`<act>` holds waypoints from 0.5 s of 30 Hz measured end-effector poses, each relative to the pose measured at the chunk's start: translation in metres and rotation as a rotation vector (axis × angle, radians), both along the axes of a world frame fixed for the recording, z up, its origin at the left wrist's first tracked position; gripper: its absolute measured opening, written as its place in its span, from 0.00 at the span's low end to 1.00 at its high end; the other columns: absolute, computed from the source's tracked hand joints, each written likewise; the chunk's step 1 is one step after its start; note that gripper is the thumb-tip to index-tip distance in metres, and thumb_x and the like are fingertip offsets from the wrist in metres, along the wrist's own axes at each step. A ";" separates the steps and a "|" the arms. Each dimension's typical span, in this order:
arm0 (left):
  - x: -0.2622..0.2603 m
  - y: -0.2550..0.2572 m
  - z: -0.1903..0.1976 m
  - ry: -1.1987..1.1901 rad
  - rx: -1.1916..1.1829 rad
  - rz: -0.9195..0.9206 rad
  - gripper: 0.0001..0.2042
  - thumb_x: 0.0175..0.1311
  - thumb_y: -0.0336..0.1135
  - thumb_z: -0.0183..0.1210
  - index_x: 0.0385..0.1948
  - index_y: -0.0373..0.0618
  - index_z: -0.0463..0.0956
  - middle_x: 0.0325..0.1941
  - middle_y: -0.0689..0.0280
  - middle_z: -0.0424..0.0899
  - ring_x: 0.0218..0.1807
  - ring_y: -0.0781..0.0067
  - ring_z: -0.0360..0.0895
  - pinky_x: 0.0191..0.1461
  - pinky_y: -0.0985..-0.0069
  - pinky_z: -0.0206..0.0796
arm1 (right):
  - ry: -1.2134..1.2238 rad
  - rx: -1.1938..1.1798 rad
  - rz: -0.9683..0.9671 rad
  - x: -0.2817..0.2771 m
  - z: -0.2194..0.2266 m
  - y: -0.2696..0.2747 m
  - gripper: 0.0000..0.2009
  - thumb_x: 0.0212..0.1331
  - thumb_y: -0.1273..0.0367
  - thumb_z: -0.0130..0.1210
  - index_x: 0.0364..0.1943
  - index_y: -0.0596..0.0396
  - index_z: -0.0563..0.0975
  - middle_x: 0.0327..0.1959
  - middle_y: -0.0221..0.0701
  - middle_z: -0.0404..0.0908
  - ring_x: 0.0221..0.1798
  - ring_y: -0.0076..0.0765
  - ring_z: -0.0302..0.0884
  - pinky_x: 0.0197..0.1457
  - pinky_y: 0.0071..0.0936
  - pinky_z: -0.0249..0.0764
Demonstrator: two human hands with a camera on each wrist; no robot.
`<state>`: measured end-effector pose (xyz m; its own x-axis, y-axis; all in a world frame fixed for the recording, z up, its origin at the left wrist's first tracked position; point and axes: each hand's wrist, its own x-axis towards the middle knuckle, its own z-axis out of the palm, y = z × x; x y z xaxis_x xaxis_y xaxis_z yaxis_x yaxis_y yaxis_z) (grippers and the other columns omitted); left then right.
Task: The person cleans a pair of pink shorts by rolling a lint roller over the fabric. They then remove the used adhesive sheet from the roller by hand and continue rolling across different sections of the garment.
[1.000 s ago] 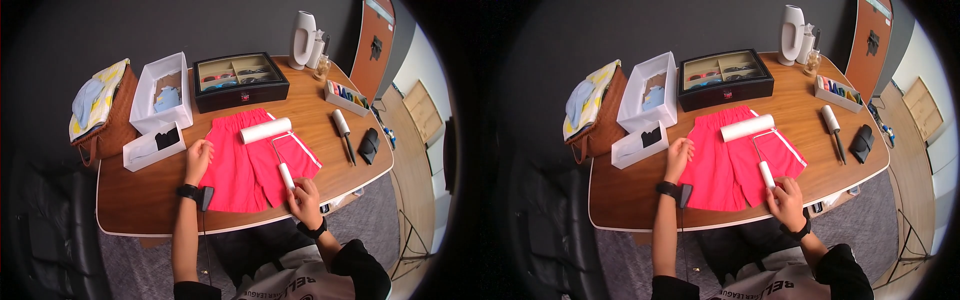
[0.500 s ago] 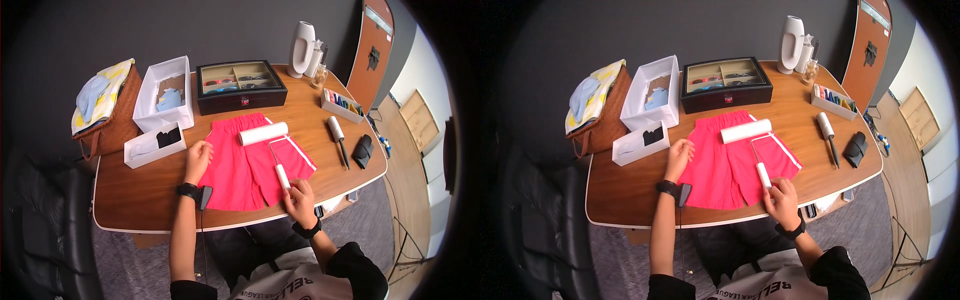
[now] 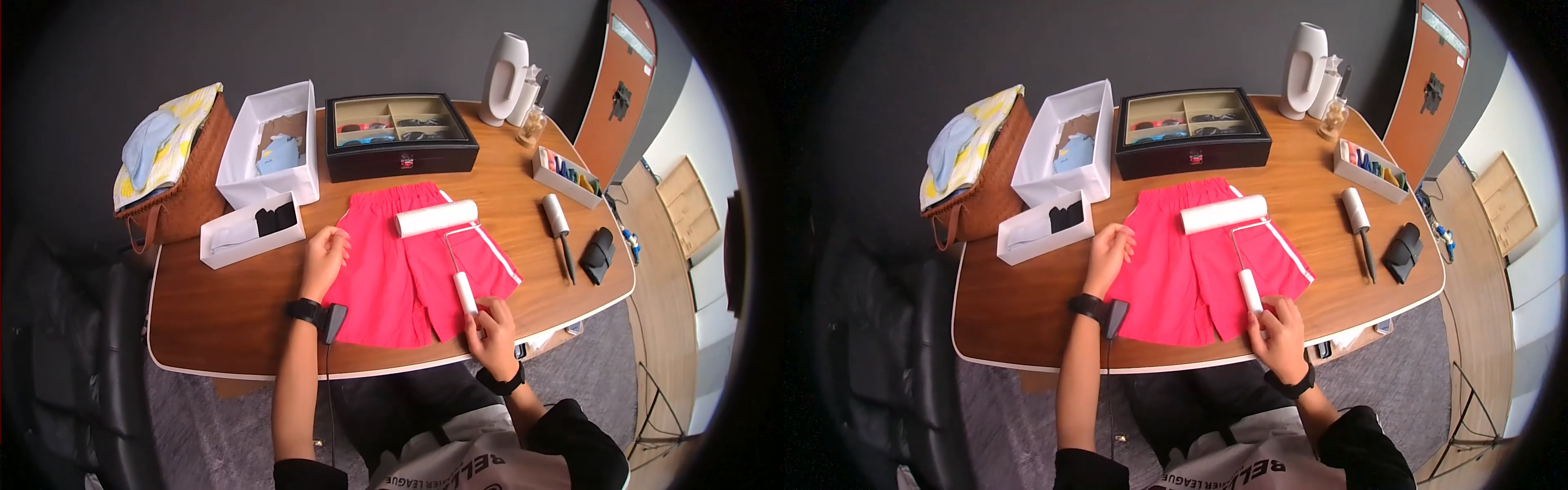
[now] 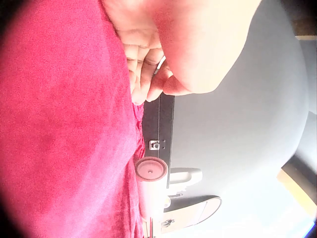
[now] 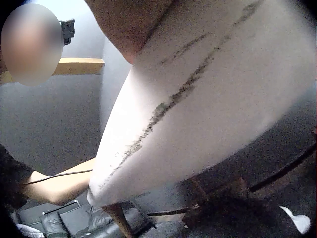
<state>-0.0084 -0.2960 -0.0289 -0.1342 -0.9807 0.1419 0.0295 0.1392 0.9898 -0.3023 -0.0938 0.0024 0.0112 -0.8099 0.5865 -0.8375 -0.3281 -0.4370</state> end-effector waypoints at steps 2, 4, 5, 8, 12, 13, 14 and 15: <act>-0.001 -0.001 0.000 -0.008 0.010 0.009 0.10 0.75 0.33 0.51 0.35 0.36 0.76 0.28 0.66 0.80 0.26 0.82 0.76 0.26 0.83 0.67 | -0.003 0.005 0.003 0.000 0.000 -0.001 0.10 0.52 0.74 0.63 0.21 0.60 0.73 0.39 0.42 0.78 0.39 0.50 0.74 0.40 0.40 0.71; 0.000 -0.002 0.000 -0.015 0.021 0.014 0.10 0.75 0.33 0.51 0.35 0.36 0.76 0.28 0.66 0.80 0.26 0.82 0.76 0.26 0.83 0.67 | -0.008 0.014 0.004 0.001 0.002 -0.002 0.10 0.53 0.75 0.63 0.21 0.60 0.73 0.39 0.42 0.78 0.39 0.50 0.74 0.41 0.40 0.71; 0.000 -0.002 0.001 -0.032 0.029 0.013 0.09 0.75 0.31 0.50 0.36 0.37 0.76 0.29 0.66 0.80 0.26 0.82 0.75 0.26 0.84 0.66 | -0.005 0.013 0.001 0.001 0.002 -0.002 0.10 0.53 0.75 0.63 0.21 0.60 0.73 0.39 0.42 0.78 0.39 0.50 0.74 0.41 0.40 0.71; 0.000 -0.002 0.003 -0.051 0.048 0.003 0.09 0.76 0.31 0.48 0.37 0.38 0.76 0.30 0.66 0.79 0.26 0.83 0.74 0.26 0.85 0.65 | -0.006 0.036 -0.015 0.000 0.002 -0.001 0.10 0.53 0.75 0.63 0.20 0.60 0.73 0.40 0.42 0.78 0.39 0.50 0.74 0.41 0.40 0.71; -0.001 -0.003 0.004 -0.061 0.044 0.000 0.09 0.77 0.32 0.49 0.37 0.38 0.76 0.30 0.66 0.79 0.26 0.83 0.74 0.26 0.85 0.65 | -0.009 0.043 -0.024 0.000 0.003 -0.001 0.10 0.52 0.75 0.63 0.21 0.60 0.74 0.40 0.41 0.79 0.39 0.49 0.74 0.41 0.39 0.71; -0.001 -0.002 0.006 -0.065 0.056 0.003 0.10 0.77 0.32 0.49 0.37 0.38 0.76 0.30 0.66 0.79 0.26 0.83 0.74 0.26 0.85 0.65 | -0.009 0.030 -0.020 0.000 0.003 -0.001 0.09 0.52 0.75 0.64 0.21 0.60 0.74 0.40 0.41 0.79 0.39 0.48 0.75 0.41 0.38 0.71; -0.001 -0.002 0.005 -0.070 0.056 0.000 0.10 0.77 0.32 0.49 0.37 0.38 0.76 0.30 0.66 0.79 0.26 0.83 0.74 0.26 0.85 0.65 | -0.013 0.031 -0.023 0.000 0.003 -0.001 0.09 0.52 0.75 0.64 0.21 0.60 0.74 0.40 0.41 0.79 0.39 0.48 0.75 0.41 0.38 0.71; -0.001 -0.002 0.005 -0.063 0.062 0.002 0.09 0.77 0.33 0.49 0.37 0.38 0.76 0.30 0.65 0.79 0.26 0.83 0.74 0.26 0.85 0.65 | -0.014 0.028 -0.021 0.000 0.003 -0.001 0.09 0.52 0.75 0.64 0.21 0.60 0.74 0.40 0.41 0.79 0.40 0.48 0.75 0.41 0.38 0.71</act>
<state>-0.0098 -0.2981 -0.0236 -0.1394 -0.9876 0.0725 -0.0330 0.0778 0.9964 -0.3024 -0.0948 0.0053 -0.0135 -0.8262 0.5632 -0.8379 -0.2980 -0.4573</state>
